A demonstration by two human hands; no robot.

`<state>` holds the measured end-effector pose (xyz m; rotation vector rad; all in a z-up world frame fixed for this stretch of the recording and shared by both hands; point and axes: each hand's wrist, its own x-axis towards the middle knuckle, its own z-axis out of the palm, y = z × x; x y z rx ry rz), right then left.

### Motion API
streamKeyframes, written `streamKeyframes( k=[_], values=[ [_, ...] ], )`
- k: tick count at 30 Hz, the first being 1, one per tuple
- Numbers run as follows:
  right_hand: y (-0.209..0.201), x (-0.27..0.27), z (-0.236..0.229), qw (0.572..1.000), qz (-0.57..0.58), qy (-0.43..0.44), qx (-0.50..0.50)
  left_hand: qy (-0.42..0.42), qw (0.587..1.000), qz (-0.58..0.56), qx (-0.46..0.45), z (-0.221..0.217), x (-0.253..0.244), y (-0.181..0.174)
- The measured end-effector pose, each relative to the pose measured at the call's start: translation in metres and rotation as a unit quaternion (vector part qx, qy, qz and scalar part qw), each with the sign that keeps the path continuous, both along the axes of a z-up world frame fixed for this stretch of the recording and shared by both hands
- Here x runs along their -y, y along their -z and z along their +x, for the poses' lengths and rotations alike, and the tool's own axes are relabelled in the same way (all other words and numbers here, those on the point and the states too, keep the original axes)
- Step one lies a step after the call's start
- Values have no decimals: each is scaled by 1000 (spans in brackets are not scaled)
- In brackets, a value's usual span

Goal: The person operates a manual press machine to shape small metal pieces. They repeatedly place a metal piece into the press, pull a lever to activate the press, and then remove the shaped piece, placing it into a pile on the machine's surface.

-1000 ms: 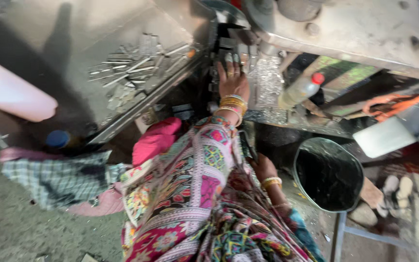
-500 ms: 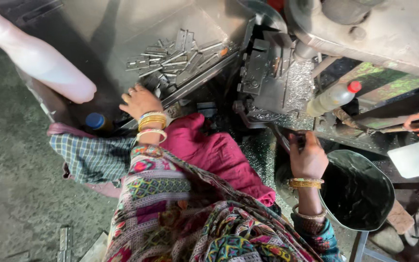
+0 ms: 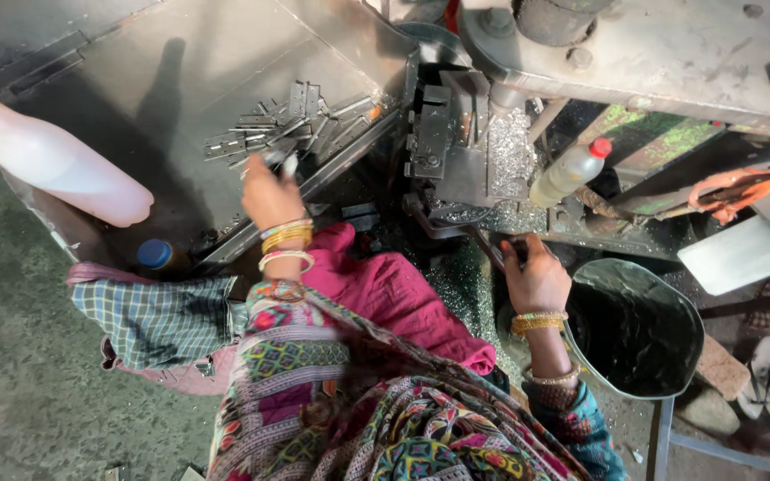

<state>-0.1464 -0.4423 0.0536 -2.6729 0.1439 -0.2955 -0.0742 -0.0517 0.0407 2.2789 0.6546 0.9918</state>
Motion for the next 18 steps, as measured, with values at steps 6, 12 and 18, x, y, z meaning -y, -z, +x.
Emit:
streamKeyframes(
  k=[6,12,18],
  values=[
    [5,2,1,1000,6,-1,4,345,914,197,-85,39,141,6],
    [-6,-2,-2,999,-16,9,-51,413,876,206,-142,41,231,48],
    [17,12,7,997,7,-37,-68,337,882,278,-178,62,225,24]
  ],
)
